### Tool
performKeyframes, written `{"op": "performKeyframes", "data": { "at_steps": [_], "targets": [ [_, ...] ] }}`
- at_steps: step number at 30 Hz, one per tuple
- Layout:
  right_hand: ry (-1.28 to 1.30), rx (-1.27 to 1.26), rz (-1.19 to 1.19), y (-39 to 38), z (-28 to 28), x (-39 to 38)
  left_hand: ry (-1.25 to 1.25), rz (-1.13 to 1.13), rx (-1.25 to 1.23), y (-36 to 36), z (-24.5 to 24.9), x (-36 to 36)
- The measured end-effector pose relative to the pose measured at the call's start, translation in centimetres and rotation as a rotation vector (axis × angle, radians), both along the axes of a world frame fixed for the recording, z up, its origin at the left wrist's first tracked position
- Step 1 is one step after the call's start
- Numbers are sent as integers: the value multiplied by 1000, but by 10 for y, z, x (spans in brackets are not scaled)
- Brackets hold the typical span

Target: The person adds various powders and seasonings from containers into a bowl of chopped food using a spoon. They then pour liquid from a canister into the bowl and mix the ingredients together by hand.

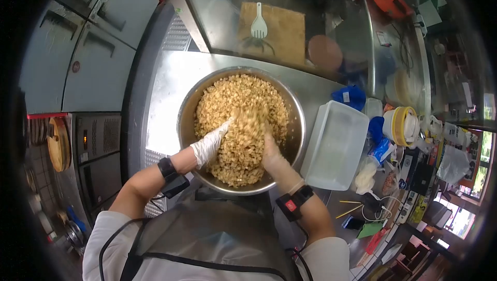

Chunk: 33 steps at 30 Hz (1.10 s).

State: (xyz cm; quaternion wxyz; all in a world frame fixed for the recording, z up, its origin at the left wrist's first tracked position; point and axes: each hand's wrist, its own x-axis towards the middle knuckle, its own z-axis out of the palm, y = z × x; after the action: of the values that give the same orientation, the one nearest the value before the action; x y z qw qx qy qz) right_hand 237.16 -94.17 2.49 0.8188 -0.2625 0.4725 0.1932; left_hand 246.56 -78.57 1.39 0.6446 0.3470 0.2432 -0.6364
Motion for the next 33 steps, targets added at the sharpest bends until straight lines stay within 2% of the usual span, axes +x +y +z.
{"op": "performKeyframes", "data": {
  "at_steps": [2, 4, 6, 7, 8, 10, 11, 12, 14, 15, 16, 19, 20, 22, 23, 24, 26, 27, 28, 30, 31, 32, 33],
  "targets": [
    [-503, -407, 256, -7, 18, -9, -479, -323, 100, -1, 25, 4],
    [-564, -465, 265, -16, 44, -7, -488, -389, 175, 6, 34, 1],
    [-450, -217, 222, -22, 69, -3, -529, -177, -71, 23, 22, -6],
    [-492, -267, 276, -27, 62, -12, -687, -399, 60, 19, 89, 5],
    [-491, -269, 277, -25, 59, -18, -687, -398, 58, 23, 86, 2],
    [43, -245, 218, -18, 54, -35, -321, -225, 426, 41, 66, -8],
    [201, -74, 137, -11, 24, -44, -102, -89, 248, 55, 33, -13],
    [198, -74, 139, -3, 1, -41, -105, -86, 248, 49, 14, -19],
    [127, 233, -195, 20, -25, -35, 180, 332, 289, 27, -15, -38],
    [116, 230, -183, 20, -28, -29, 115, 148, 134, 19, -26, -35],
    [111, 228, -182, 17, -35, -25, 109, 148, 131, 18, -35, -33],
    [-124, 57, -146, 19, -40, -26, 160, 127, 50, 11, -14, -24],
    [-130, 59, -140, 17, -33, -21, 107, 129, 41, 10, -9, -20],
    [-328, -60, -21, 13, -14, -19, 16, 126, 30, 8, 9, -19],
    [-428, -141, 93, 10, 14, -15, -22, 159, 86, 4, 29, -16],
    [-433, -144, 92, 5, 15, -16, -27, 158, 84, 5, 47, -13],
    [-545, -455, 265, -3, 16, -21, -632, -111, 108, 13, 70, -12],
    [-626, -446, 306, -6, 44, -13, -429, 153, -17, 22, 59, -18],
    [-626, -447, 307, -8, 55, -16, -428, 153, -18, 35, 54, -19],
    [-347, -431, 243, -11, 66, -26, -738, -75, -38, 50, 54, -17],
    [-172, -419, 223, -7, 65, -30, -657, -139, 192, 49, 56, -23],
    [-172, -419, 224, -1, 55, -31, -656, -138, 192, 47, 48, -26],
    [23, -177, 114, 6, 34, -30, -349, -93, 283, 44, 33, -28]
  ]
}}
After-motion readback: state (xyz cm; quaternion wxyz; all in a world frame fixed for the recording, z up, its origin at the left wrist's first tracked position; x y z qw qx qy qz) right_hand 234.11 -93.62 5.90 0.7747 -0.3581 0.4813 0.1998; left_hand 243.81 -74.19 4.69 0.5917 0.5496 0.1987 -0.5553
